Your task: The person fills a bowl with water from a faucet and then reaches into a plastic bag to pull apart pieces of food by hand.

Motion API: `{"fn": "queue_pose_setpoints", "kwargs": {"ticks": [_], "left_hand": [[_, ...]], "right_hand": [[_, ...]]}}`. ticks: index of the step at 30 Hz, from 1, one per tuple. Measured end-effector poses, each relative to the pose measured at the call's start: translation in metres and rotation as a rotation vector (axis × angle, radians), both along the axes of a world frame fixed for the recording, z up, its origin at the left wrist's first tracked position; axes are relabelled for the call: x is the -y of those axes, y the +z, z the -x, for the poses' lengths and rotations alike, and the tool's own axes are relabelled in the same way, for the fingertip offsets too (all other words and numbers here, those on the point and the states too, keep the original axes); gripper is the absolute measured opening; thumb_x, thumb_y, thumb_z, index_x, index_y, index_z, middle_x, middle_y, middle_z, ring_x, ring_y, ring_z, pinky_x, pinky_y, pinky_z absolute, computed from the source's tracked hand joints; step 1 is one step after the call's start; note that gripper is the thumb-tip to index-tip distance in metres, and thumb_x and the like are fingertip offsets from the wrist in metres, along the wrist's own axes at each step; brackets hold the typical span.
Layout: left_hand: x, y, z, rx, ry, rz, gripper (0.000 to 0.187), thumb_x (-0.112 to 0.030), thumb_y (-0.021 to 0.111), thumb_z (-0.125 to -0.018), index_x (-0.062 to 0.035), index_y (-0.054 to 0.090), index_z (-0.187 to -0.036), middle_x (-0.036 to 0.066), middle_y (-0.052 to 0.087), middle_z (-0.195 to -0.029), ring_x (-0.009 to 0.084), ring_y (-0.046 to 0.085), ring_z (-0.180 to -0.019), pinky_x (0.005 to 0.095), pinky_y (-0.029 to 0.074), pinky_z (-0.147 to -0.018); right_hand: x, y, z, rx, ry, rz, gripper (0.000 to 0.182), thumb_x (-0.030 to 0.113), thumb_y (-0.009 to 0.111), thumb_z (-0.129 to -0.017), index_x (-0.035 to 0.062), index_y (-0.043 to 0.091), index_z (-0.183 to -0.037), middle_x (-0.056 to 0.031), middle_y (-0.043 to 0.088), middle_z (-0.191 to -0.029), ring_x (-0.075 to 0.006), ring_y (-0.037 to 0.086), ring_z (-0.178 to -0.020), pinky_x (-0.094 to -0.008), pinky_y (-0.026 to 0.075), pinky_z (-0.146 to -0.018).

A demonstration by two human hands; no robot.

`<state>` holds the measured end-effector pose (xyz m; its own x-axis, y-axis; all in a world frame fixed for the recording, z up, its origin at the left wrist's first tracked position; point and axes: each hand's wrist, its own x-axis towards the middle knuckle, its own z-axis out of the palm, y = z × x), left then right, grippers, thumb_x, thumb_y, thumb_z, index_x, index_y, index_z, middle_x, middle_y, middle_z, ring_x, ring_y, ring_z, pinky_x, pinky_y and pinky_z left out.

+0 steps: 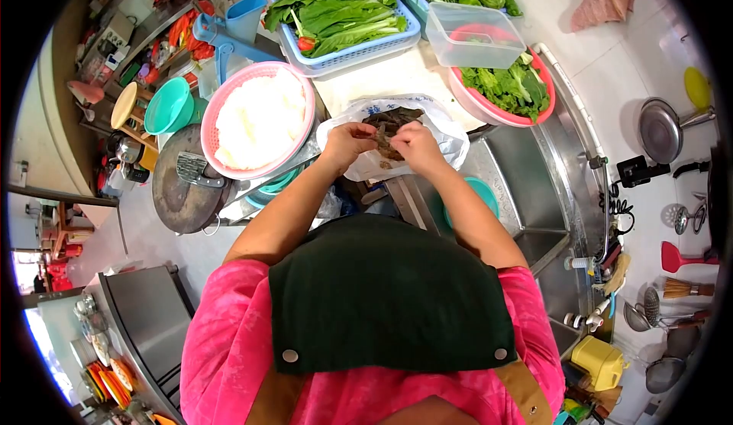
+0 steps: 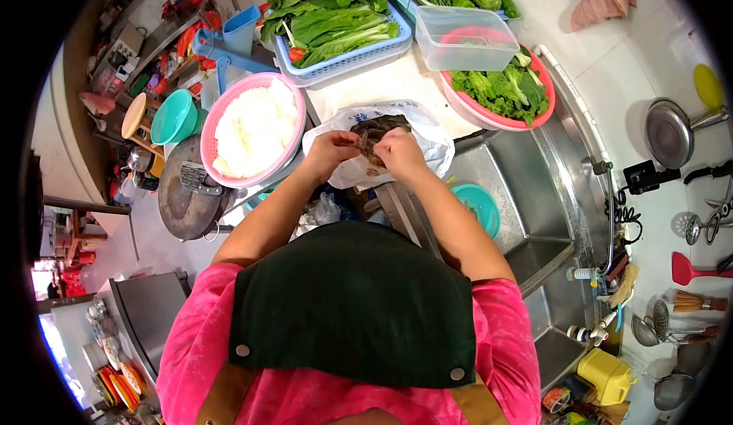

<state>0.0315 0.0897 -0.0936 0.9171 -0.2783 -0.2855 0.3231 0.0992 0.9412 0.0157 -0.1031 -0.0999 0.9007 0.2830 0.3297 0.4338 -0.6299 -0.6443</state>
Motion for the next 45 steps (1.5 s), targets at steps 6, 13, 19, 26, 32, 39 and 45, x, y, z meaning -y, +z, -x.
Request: {"fn": "queue_pose_setpoints", "kwargs": {"ticks": [6, 13, 19, 26, 32, 39, 45], "left_hand": [[0.009, 0.012, 0.005, 0.146, -0.065, -0.279, 0.019, -0.002, 0.066, -0.069, 0.0031, 0.060, -0.086, 0.005, 0.061, -0.077, 0.0111, 0.055, -0.067, 0.0219, 0.045, -0.063], [0.016, 0.016, 0.006, 0.320, -0.120, -0.345, 0.013, -0.007, 0.060, -0.076, 0.0030, 0.060, -0.085, 0.006, 0.061, -0.071, 0.0111, 0.058, -0.063, 0.0234, 0.047, -0.059], [0.020, 0.024, 0.010, 0.283, -0.108, -0.234, 0.010, -0.007, 0.054, -0.082, 0.0026, 0.056, -0.085, 0.004, 0.059, -0.074, 0.0100, 0.058, -0.067, 0.0227, 0.049, -0.061], [0.024, 0.018, 0.007, 0.334, 0.014, -0.160, 0.009, -0.006, 0.053, -0.082, 0.0033, 0.055, -0.081, 0.005, 0.058, -0.068, 0.0099, 0.055, -0.059, 0.0237, 0.047, -0.054], [0.016, 0.019, 0.006, 0.378, -0.042, -0.131, 0.016, -0.005, 0.058, -0.077, 0.0018, 0.055, -0.091, 0.007, 0.059, -0.084, 0.0101, 0.055, -0.068, 0.0235, 0.046, -0.059], [0.017, 0.041, 0.009, 0.746, -0.143, -0.491, 0.022, -0.007, 0.065, -0.068, -0.0039, 0.062, -0.090, 0.007, 0.059, -0.087, 0.0115, 0.056, -0.065, 0.0253, 0.046, -0.061], [0.021, 0.048, 0.013, 0.696, -0.068, -0.423, 0.016, -0.006, 0.062, -0.063, -0.0005, 0.062, -0.078, 0.013, 0.061, -0.072, 0.0219, 0.059, -0.061, 0.0291, 0.047, -0.057]], "right_hand": [[-0.020, 0.026, 0.010, -0.695, -0.173, -0.620, 0.020, 0.017, 0.060, -0.076, 0.0004, 0.061, -0.088, -0.0059, 0.060, -0.068, -0.0130, 0.054, -0.056, -0.0241, 0.042, -0.051], [-0.018, 0.035, 0.010, -0.873, -0.191, -0.857, 0.010, 0.013, 0.058, -0.076, 0.0045, 0.059, -0.079, -0.0033, 0.058, -0.065, -0.0086, 0.052, -0.053, -0.0194, 0.035, -0.043], [-0.013, 0.035, 0.012, -1.014, -0.231, -1.051, 0.006, 0.011, 0.055, -0.076, 0.0064, 0.055, -0.072, -0.0030, 0.057, -0.064, -0.0085, 0.050, -0.052, -0.0190, 0.036, -0.044], [-0.015, 0.035, 0.016, -0.800, -0.281, -1.150, 0.005, 0.009, 0.056, -0.076, 0.0047, 0.056, -0.076, -0.0029, 0.056, -0.065, -0.0088, 0.051, -0.053, -0.0199, 0.040, -0.047], [-0.010, 0.045, 0.018, -0.684, -0.307, -1.063, 0.008, 0.009, 0.057, -0.076, 0.0025, 0.056, -0.081, -0.0025, 0.057, -0.067, -0.0086, 0.053, -0.057, -0.0195, 0.041, -0.049], [-0.013, 0.044, 0.018, -0.573, -0.228, -0.788, 0.013, 0.009, 0.059, -0.075, -0.0001, 0.056, -0.084, -0.0032, 0.057, -0.068, -0.0085, 0.054, -0.057, -0.0201, 0.042, -0.048], [-0.012, 0.048, 0.017, -0.677, -0.218, -0.957, 0.011, 0.009, 0.059, -0.075, 0.0011, 0.056, -0.083, -0.0040, 0.056, -0.066, -0.0098, 0.054, -0.057, -0.0204, 0.043, -0.049]]}}
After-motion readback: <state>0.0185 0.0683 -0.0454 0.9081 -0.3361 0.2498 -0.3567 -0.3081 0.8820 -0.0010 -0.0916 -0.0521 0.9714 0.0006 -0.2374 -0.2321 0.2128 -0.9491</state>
